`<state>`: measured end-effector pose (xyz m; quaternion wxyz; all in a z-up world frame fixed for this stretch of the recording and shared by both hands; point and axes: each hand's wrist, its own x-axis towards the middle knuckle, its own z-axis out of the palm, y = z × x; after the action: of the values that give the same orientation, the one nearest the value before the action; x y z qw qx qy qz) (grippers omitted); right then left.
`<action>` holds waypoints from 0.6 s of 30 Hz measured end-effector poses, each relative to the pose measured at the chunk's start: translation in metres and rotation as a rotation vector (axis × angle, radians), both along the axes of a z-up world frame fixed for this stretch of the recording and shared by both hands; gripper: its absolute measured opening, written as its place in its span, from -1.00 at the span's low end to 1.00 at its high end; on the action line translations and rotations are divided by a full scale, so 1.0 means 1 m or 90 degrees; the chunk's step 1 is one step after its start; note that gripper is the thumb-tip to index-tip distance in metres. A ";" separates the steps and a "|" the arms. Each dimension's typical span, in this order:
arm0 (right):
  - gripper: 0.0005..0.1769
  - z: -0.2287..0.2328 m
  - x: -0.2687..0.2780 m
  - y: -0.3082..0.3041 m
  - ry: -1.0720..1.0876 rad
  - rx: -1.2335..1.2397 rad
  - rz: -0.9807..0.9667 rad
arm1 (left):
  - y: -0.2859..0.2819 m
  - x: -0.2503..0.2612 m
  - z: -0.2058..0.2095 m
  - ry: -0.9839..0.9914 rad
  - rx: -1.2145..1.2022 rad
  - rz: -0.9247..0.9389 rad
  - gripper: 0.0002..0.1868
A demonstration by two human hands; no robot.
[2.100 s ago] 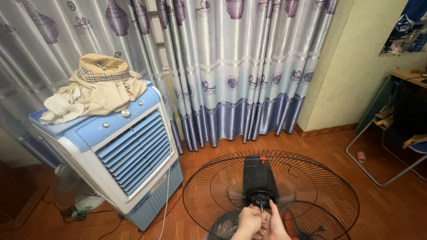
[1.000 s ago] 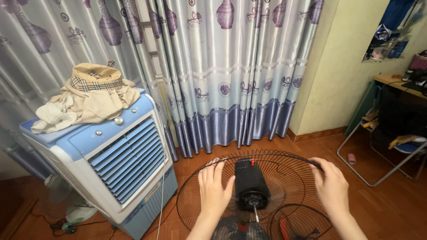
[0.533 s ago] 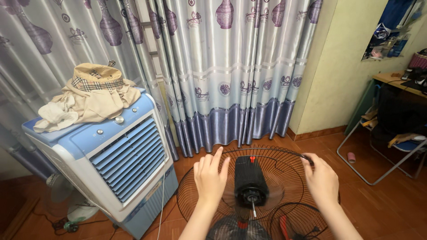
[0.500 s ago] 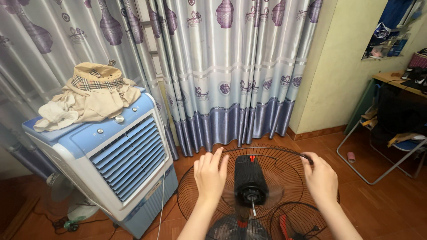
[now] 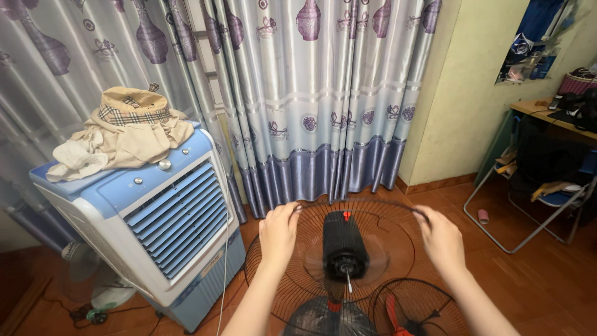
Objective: The person removes the red fan blade from the motor shaft, then reattaches it by aligning the hub and securing it in place. The hands manipulate the blade and motor hub throughout the process.
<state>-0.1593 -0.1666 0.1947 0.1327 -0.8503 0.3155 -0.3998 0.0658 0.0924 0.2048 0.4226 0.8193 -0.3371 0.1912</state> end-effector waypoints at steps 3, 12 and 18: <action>-0.70 -0.002 -0.001 0.000 0.007 0.036 -0.002 | 0.003 -0.006 -0.003 0.009 0.017 0.006 -0.75; -0.71 -0.005 0.000 -0.008 -0.018 0.014 0.015 | 0.004 -0.015 -0.001 -0.037 -0.011 0.012 -0.75; -0.67 0.005 0.010 -0.008 0.047 0.141 -0.027 | -0.002 -0.005 0.006 0.025 0.044 0.027 -0.74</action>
<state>-0.1491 -0.1744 0.1998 0.2059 -0.8376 0.3805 -0.3334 0.0610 0.0900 0.2111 0.3965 0.8440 -0.3177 0.1721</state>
